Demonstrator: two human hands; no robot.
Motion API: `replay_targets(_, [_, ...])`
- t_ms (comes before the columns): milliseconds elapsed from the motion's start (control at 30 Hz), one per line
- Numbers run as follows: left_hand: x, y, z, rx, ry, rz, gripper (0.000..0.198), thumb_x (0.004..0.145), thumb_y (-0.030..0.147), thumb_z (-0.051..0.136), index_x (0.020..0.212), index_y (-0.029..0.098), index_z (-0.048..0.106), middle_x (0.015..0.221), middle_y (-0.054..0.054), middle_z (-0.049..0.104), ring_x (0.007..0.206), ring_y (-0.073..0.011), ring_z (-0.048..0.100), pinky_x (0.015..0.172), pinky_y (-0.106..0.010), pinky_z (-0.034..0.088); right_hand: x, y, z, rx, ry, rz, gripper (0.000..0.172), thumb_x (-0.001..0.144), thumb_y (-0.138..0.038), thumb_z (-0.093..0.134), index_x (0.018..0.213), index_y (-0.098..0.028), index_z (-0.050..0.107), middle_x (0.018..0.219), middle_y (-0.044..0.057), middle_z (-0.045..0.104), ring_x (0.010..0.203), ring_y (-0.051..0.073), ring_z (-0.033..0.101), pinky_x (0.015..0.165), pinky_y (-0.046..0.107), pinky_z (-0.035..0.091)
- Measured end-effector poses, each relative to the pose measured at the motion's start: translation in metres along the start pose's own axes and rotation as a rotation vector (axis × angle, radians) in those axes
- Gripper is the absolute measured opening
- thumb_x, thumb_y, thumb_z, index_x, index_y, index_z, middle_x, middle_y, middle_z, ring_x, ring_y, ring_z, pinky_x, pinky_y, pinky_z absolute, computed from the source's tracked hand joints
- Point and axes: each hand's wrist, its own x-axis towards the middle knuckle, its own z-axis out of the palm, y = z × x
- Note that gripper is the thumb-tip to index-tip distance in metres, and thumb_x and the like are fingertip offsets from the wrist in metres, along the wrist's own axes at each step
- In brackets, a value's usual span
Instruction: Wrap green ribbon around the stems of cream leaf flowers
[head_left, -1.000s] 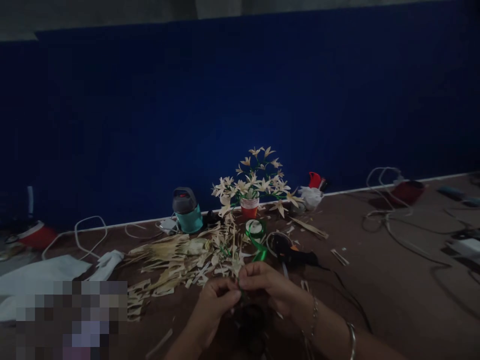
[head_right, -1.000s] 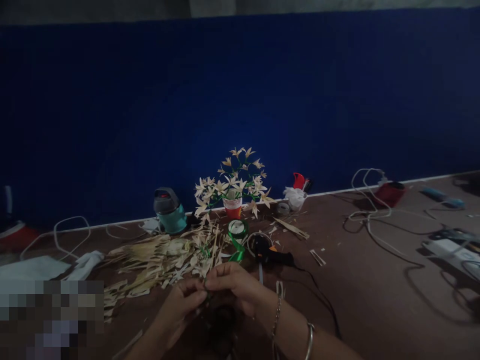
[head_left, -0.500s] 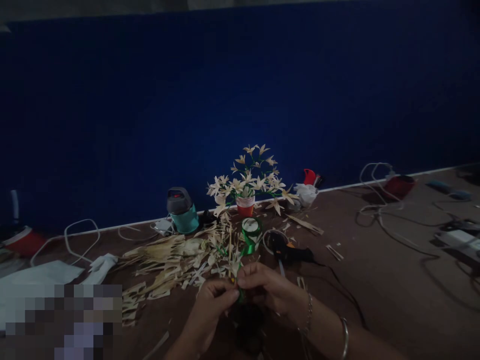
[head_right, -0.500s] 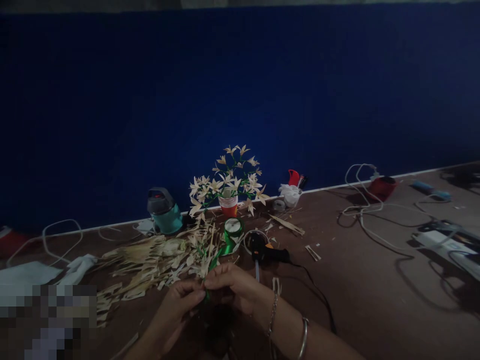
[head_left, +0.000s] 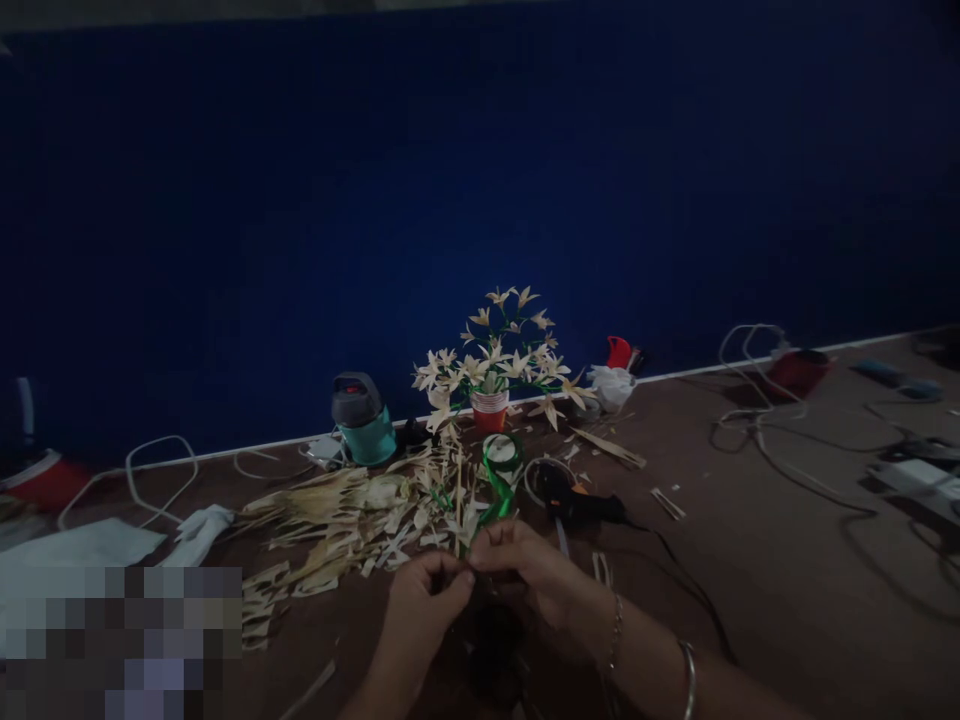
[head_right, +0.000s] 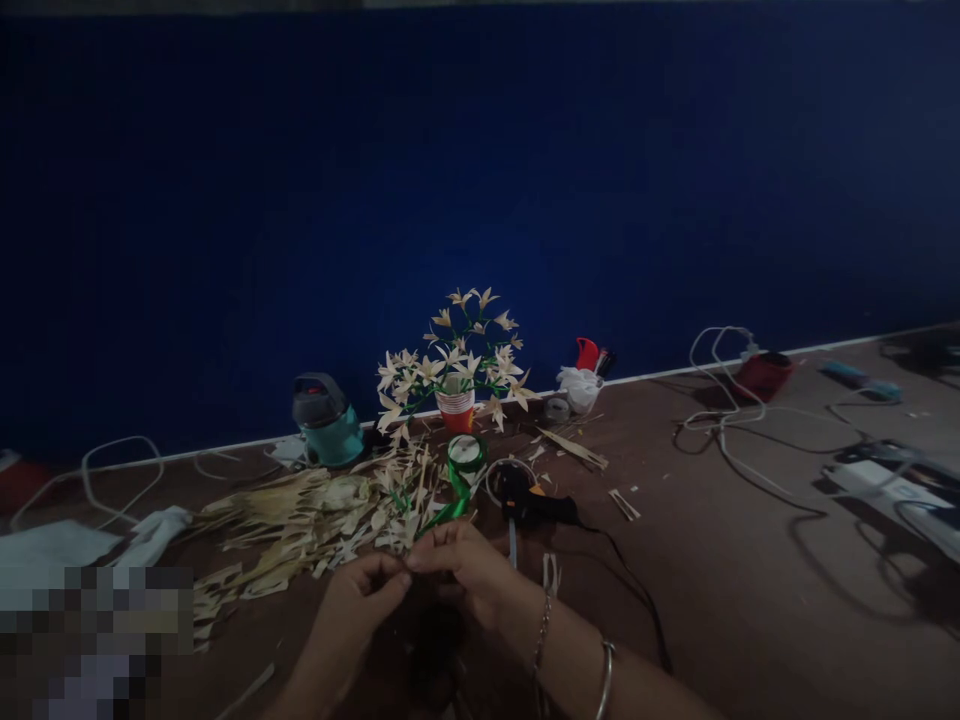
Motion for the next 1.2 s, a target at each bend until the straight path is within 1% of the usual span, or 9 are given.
replay_targets(67, [-0.0015,-0.0001,0.0012,0.079,0.042,0.033,0.017,0.060,0.031,0.061,0.057,0.015,0.057,0.048,0.004,0.048,0.049,-0.0103,0.041,0.049,-0.021,0.032,0.0017,0.0022,-0.0007,-0.014,0.030,-0.009,0.016,0.052,-0.021,0.071,0.053,-0.013,0.057,0.042,-0.006,0.046,0.037,0.003,0.033,0.038,0.018,0.015])
replay_targets(167, [-0.0041,0.0011,0.0030,0.091,0.073,0.022,0.018,0.059,0.032,0.061,0.057,0.015,0.057,0.047,0.004,0.049,0.049,-0.0112,0.043,0.049,-0.021,0.033,0.0033,0.0037,-0.0011,-0.037,0.062,0.000,0.018,0.051,-0.022,0.072,0.053,-0.014,0.056,0.041,-0.007,0.045,0.036,0.003,0.033,0.039,0.018,0.019])
replay_targets(367, [-0.0060,0.0023,0.0043,-0.061,0.030,-0.040,0.019,0.057,0.031,0.064,0.054,0.015,0.054,0.046,0.004,0.050,0.047,-0.0101,0.044,0.049,-0.021,0.032,0.0025,0.0015,0.0007,-0.066,0.032,0.008,0.016,0.053,-0.020,0.069,0.052,-0.013,0.054,0.039,-0.008,0.042,0.035,0.002,0.029,0.037,0.018,0.014])
replay_targets(500, [-0.0051,0.0028,0.0027,-0.154,-0.023,-0.066,0.017,0.057,0.026,0.064,0.052,0.015,0.053,0.043,0.006,0.045,0.044,-0.0072,0.037,0.046,-0.019,0.027,0.0003,-0.0022,0.0028,-0.076,0.042,0.006,0.016,0.052,-0.019,0.067,0.049,-0.014,0.052,0.038,-0.008,0.040,0.035,0.003,0.028,0.037,0.019,0.012])
replay_targets(700, [-0.0056,0.0067,0.0010,-0.167,-0.038,-0.079,0.019,0.055,0.026,0.068,0.050,0.014,0.054,0.042,0.007,0.042,0.043,-0.0058,0.032,0.045,-0.019,0.023,-0.0026,-0.0057,0.0035,-0.119,0.069,0.040,0.016,0.051,-0.019,0.068,0.051,-0.013,0.053,0.043,-0.006,0.048,0.039,0.004,0.036,0.039,0.017,0.019])
replay_targets(800, [-0.0061,0.0074,0.0004,-0.154,-0.058,-0.101,0.019,0.055,0.025,0.067,0.048,0.014,0.052,0.041,0.007,0.040,0.043,-0.0055,0.030,0.045,-0.019,0.020,-0.0019,-0.0050,0.0020,-0.112,0.045,0.039,0.015,0.051,-0.017,0.067,0.052,-0.013,0.052,0.043,-0.006,0.047,0.038,0.004,0.036,0.038,0.017,0.018])
replay_targets(967, [-0.0053,0.0064,-0.0008,-0.171,-0.109,-0.112,0.022,0.055,0.026,0.066,0.046,0.014,0.050,0.041,0.007,0.037,0.043,-0.0055,0.026,0.045,-0.020,0.018,0.0012,-0.0025,-0.0013,-0.106,-0.017,0.039,0.014,0.053,-0.016,0.066,0.052,-0.013,0.052,0.040,-0.007,0.043,0.035,0.002,0.028,0.037,0.018,0.010])
replay_targets(1133, [-0.0055,0.0073,-0.0023,-0.266,-0.161,-0.140,0.025,0.054,0.028,0.069,0.047,0.014,0.050,0.042,0.008,0.035,0.044,-0.0051,0.024,0.044,-0.020,0.016,-0.0002,-0.0014,-0.0023,-0.047,-0.072,0.048,0.016,0.053,-0.017,0.070,0.055,-0.013,0.054,0.042,-0.007,0.043,0.037,0.002,0.030,0.037,0.018,0.012])
replay_targets(1200, [-0.0065,0.0088,-0.0029,-0.348,-0.178,-0.171,0.025,0.052,0.027,0.071,0.049,0.014,0.050,0.044,0.008,0.036,0.044,-0.0045,0.024,0.044,-0.020,0.015,-0.0027,-0.0015,-0.0019,-0.010,-0.118,0.043,0.016,0.055,-0.020,0.071,0.060,-0.012,0.058,0.047,-0.006,0.048,0.039,0.002,0.033,0.038,0.017,0.014])
